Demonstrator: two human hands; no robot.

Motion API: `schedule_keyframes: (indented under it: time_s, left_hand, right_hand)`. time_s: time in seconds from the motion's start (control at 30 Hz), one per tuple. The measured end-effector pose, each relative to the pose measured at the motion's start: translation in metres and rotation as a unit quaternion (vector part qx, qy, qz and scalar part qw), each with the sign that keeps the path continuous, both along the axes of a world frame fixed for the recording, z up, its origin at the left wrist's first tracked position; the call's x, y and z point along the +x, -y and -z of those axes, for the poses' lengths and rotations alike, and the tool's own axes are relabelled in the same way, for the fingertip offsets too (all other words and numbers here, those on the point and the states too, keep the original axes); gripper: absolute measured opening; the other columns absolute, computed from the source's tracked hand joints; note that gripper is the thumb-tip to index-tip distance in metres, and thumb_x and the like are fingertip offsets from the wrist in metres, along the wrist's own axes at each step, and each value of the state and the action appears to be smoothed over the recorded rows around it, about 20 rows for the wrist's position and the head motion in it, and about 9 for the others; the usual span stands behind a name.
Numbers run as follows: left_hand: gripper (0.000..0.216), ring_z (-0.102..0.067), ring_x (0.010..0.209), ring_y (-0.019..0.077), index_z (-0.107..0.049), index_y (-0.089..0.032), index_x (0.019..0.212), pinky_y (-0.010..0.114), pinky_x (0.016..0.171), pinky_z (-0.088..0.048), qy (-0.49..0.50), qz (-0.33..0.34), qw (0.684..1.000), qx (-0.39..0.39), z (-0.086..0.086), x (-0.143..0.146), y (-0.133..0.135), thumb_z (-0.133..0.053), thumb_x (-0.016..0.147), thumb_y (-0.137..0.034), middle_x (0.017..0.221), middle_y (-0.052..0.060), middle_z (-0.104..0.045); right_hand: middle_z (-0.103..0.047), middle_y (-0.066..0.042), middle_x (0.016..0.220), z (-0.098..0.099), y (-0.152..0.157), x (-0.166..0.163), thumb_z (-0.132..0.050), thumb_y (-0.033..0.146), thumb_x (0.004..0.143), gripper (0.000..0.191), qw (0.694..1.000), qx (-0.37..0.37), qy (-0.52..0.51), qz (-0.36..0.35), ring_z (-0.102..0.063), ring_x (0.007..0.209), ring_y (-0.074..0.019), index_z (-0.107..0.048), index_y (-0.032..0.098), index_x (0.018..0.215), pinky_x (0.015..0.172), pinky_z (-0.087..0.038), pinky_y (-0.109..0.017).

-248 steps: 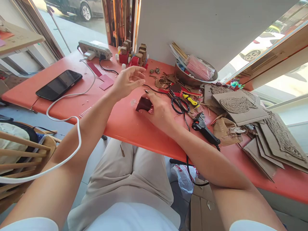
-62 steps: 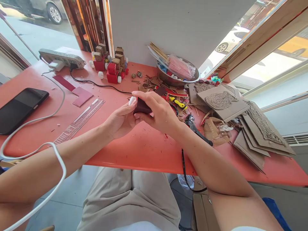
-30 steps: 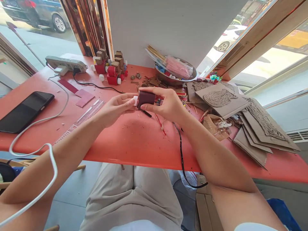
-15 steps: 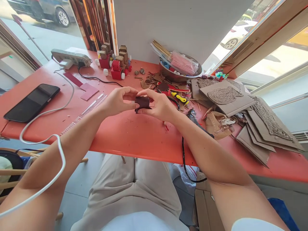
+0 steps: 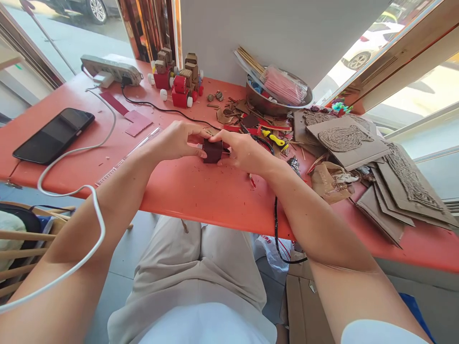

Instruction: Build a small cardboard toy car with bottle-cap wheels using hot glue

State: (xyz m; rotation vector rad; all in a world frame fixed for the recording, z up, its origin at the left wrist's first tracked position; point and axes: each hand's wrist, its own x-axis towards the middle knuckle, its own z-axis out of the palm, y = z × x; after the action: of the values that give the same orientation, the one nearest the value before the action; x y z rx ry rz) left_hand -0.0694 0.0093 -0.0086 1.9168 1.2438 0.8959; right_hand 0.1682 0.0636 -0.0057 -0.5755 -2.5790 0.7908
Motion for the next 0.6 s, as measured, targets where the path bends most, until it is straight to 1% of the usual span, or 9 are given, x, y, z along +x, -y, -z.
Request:
schedule_keyframes:
  time_s: [0.13, 0.23, 0.47, 0.6]
  left_hand:
    - [0.04, -0.08, 0.11, 0.0318, -0.088, -0.031, 0.111, 0.045, 0.109, -0.06, -0.002, 0.005, 1.0, 0.001, 0.001, -0.001, 0.0, -0.088, 0.071, -0.034, 0.109, 0.002, -0.086]
    - [0.042, -0.079, 0.112, 0.0322, -0.088, -0.031, 0.112, 0.046, 0.11, -0.06, 0.002, 0.008, 1.0, -0.001, 0.001, -0.002, 0.0, -0.087, 0.07, -0.033, 0.109, 0.001, -0.086]
    - [0.042, -0.079, 0.11, 0.0302, -0.087, -0.032, 0.109, 0.041, 0.106, -0.06, -0.015, 0.003, 1.0, 0.005, -0.002, 0.0, 0.004, -0.084, 0.068, -0.03, 0.104, -0.003, -0.086]
    - [0.038, -0.078, 0.104, 0.0288, -0.086, -0.031, 0.104, 0.039, 0.104, -0.058, -0.024, -0.015, 1.0, 0.012, -0.003, 0.005, 0.006, -0.084, 0.066, -0.031, 0.101, -0.001, -0.084]
  right_hand:
    - [-0.08, -0.008, 0.129, 0.001, 0.004, -0.002, -0.082, 0.023, 0.073, 0.049, 1.0, -0.003, 0.008, 0.03, -0.073, 0.113, -0.0301, -0.072, 0.022, 0.12, 0.102, -0.056, -0.043]
    - [-0.08, -0.008, 0.128, 0.0, 0.006, -0.002, -0.083, 0.025, 0.075, 0.047, 0.999, -0.003, 0.01, 0.04, -0.073, 0.112, -0.0298, -0.072, 0.022, 0.121, 0.101, -0.056, -0.042]
    - [-0.08, -0.008, 0.122, -0.002, 0.014, -0.005, -0.083, 0.025, 0.075, 0.044, 0.999, -0.001, -0.001, 0.052, -0.072, 0.108, -0.0279, -0.071, 0.02, 0.116, 0.096, -0.055, -0.037]
    - [-0.079, -0.008, 0.116, 0.0, 0.017, -0.008, -0.08, 0.025, 0.075, 0.038, 0.998, 0.005, -0.014, 0.057, -0.072, 0.106, -0.0274, -0.069, 0.019, 0.111, 0.096, -0.053, -0.036]
